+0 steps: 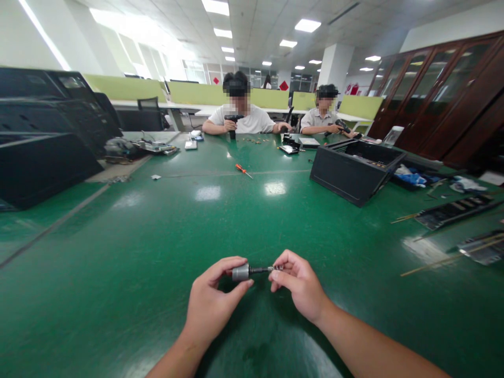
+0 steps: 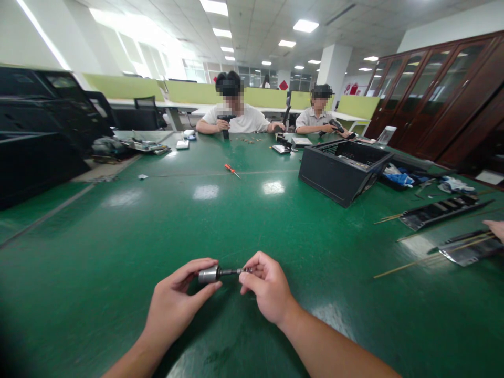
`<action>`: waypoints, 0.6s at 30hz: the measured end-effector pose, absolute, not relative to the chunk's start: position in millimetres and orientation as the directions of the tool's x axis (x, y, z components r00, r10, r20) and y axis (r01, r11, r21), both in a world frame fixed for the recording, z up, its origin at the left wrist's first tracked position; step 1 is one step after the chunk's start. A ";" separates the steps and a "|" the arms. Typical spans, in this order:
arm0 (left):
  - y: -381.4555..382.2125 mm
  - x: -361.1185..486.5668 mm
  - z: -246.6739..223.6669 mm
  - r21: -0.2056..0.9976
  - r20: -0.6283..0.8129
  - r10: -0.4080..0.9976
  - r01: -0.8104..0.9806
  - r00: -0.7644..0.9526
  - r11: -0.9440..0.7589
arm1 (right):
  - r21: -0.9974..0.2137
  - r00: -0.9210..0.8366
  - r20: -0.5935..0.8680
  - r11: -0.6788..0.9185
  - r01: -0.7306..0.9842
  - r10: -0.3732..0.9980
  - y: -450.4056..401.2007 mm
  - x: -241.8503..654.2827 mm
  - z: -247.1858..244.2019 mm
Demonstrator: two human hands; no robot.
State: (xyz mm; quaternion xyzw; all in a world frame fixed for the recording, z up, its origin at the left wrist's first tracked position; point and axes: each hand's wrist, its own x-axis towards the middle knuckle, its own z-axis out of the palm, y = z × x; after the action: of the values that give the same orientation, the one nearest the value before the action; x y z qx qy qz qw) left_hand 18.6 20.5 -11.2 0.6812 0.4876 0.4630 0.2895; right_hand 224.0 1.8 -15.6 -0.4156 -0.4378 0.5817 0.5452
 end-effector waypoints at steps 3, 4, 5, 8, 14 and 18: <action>19.7 18.7 -11.4 0.836 0.368 0.926 0.404 0.091 -0.372 | -0.963 -0.057 -0.006 -0.021 -0.270 0.998 1.9 223.8 -16.1; 19.8 18.9 -11.2 0.833 0.373 0.924 0.407 0.089 -0.376 | -0.963 -0.056 -0.006 -0.021 -0.268 0.998 2.0 223.8 -16.1; 19.9 19.2 -10.9 0.830 0.377 0.922 0.409 0.087 -0.378 | -0.964 -0.055 -0.007 -0.022 -0.267 0.998 2.1 223.7 -16.2; 20.7 19.6 -10.0 0.828 0.385 0.919 0.409 0.083 -0.384 | -0.965 -0.051 -0.008 -0.022 -0.260 0.999 2.2 223.6 -16.2; 20.2 19.0 -9.3 0.830 0.378 0.922 0.409 0.087 -0.379 | -0.964 -0.043 -0.004 -0.015 -0.265 0.999 2.0 223.8 -17.2; 19.5 18.8 -9.7 0.836 0.367 0.927 0.408 0.081 -0.367 | -0.964 -0.044 -0.005 -0.016 -0.264 0.999 2.2 224.5 -17.6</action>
State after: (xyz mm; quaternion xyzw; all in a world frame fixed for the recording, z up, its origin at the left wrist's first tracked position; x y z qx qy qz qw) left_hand 18.8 19.5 -9.7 0.6813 0.4899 0.4683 0.2766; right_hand 224.5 2.2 -17.6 -0.4207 -0.4367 0.5753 0.5488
